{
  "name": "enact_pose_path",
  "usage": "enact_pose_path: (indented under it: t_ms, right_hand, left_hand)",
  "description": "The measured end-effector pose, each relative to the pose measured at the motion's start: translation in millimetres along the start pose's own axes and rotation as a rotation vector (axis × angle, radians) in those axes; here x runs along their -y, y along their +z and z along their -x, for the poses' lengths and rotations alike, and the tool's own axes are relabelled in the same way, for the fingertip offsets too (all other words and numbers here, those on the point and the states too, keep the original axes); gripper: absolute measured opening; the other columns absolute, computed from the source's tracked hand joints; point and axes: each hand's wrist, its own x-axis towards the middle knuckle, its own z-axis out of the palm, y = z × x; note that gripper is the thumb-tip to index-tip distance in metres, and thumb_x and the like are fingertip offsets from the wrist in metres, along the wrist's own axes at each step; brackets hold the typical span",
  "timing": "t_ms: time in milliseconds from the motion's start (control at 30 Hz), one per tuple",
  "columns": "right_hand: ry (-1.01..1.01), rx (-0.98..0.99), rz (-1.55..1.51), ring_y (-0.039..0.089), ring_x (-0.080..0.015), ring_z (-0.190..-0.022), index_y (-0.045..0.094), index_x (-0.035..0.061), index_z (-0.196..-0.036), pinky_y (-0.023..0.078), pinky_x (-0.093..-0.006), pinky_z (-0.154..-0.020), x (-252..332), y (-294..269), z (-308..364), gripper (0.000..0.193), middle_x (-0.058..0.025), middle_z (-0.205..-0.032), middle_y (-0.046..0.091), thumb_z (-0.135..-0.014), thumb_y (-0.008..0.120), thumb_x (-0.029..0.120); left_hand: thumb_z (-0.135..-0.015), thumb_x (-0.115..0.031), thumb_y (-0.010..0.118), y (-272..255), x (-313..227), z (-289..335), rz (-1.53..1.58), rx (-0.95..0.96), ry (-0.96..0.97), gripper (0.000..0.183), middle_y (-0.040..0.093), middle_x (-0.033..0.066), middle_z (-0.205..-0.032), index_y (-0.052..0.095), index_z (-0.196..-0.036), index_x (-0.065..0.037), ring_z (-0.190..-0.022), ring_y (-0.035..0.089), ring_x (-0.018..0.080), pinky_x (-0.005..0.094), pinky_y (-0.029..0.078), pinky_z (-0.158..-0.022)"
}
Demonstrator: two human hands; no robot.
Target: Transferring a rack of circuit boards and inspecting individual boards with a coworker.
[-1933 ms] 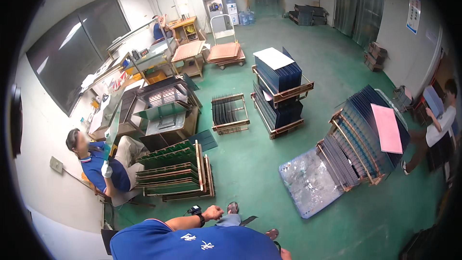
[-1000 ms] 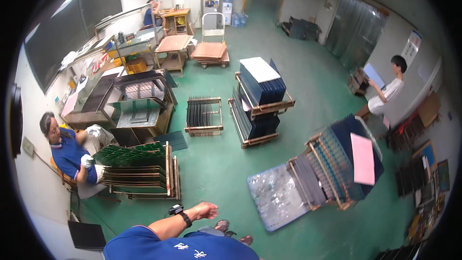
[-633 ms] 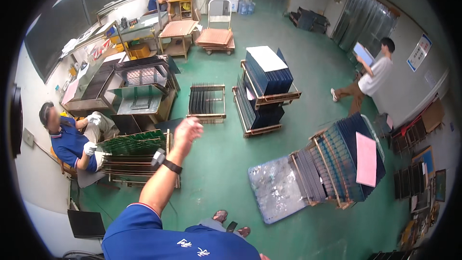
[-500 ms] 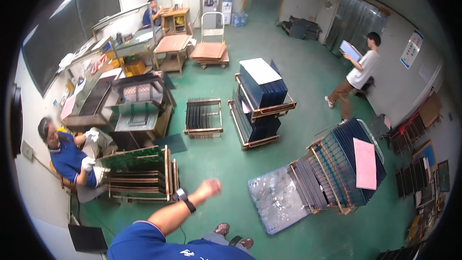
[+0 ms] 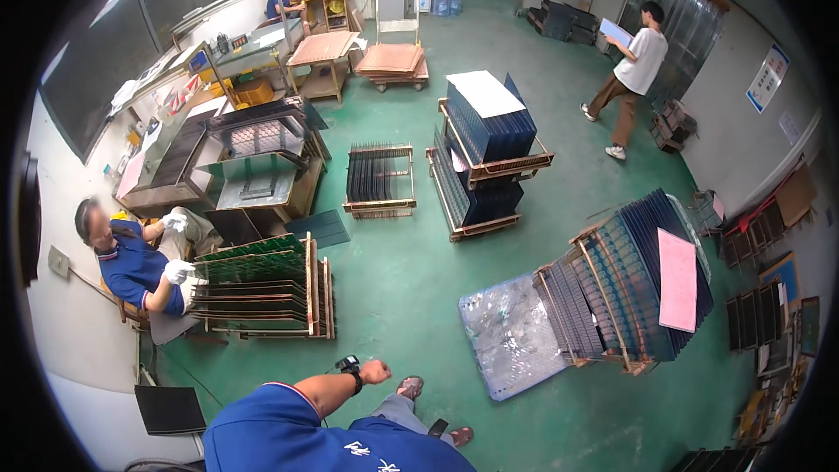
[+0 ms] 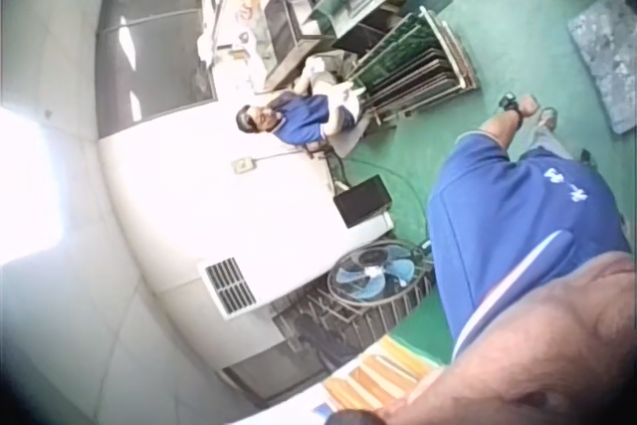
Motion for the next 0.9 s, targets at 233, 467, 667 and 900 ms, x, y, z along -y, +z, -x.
enact_pose_path:
  t_ms: [233,467,667,900]
  right_hand:
    - [-0.2,-0.221,0.449,0.057,-0.0262,-0.098,0.052,0.0133,-0.123,0.045,-0.0438,-0.087,-77.8,-99.2,-31.3,0.053,-0.0136,-0.11,0.059,-0.077,0.071,0.031]
    - [-0.048,-0.443,-0.109,0.055,-0.0113,-0.058,0.06,-0.0046,-0.104,0.044,-0.025,-0.05,-114.1,-151.3,-60.7,0.031,-0.0049,-0.068,0.059,-0.079,0.065,0.013]
    - [0.05,-0.193,-0.295,0.054,-0.0097,-0.061,0.059,-0.0011,-0.106,0.043,-0.0229,-0.052,-134.6,-261.7,-35.7,0.031,-0.0025,-0.075,0.06,-0.081,0.064,0.018]
    - [0.006,0.153,-0.333,0.058,-0.0145,-0.082,0.061,0.0038,-0.106,0.048,-0.0286,-0.07,-95.4,-329.0,-25.7,0.034,-0.0062,-0.095,0.062,-0.085,0.062,0.031]
  left_hand:
    - [-0.075,-0.03,0.054,-14.0,-33.9,5.0,0.012,-0.091,-0.047,0.031,0.066,0.0122,-0.075,0.067,-0.091,-0.007,-0.066,0.064,0.0228,0.0357,0.051,-0.063]
    - [-0.076,-0.021,0.057,84.5,-86.3,39.3,0.291,0.0,-0.129,0.027,0.065,0.009,-0.074,0.067,-0.091,-0.001,-0.064,0.062,0.0164,0.0283,0.052,-0.054]
    - [-0.076,-0.03,0.061,189.5,-165.8,53.3,-0.249,0.113,0.186,0.032,0.066,0.014,-0.084,0.067,-0.096,-0.005,-0.068,0.064,0.0178,0.0308,0.053,-0.063]
    - [-0.078,-0.028,0.061,266.0,-331.9,50.9,0.034,0.287,0.137,0.029,0.066,0.0087,-0.074,0.065,-0.093,-0.004,-0.065,0.064,0.0168,0.0288,0.051,-0.058]
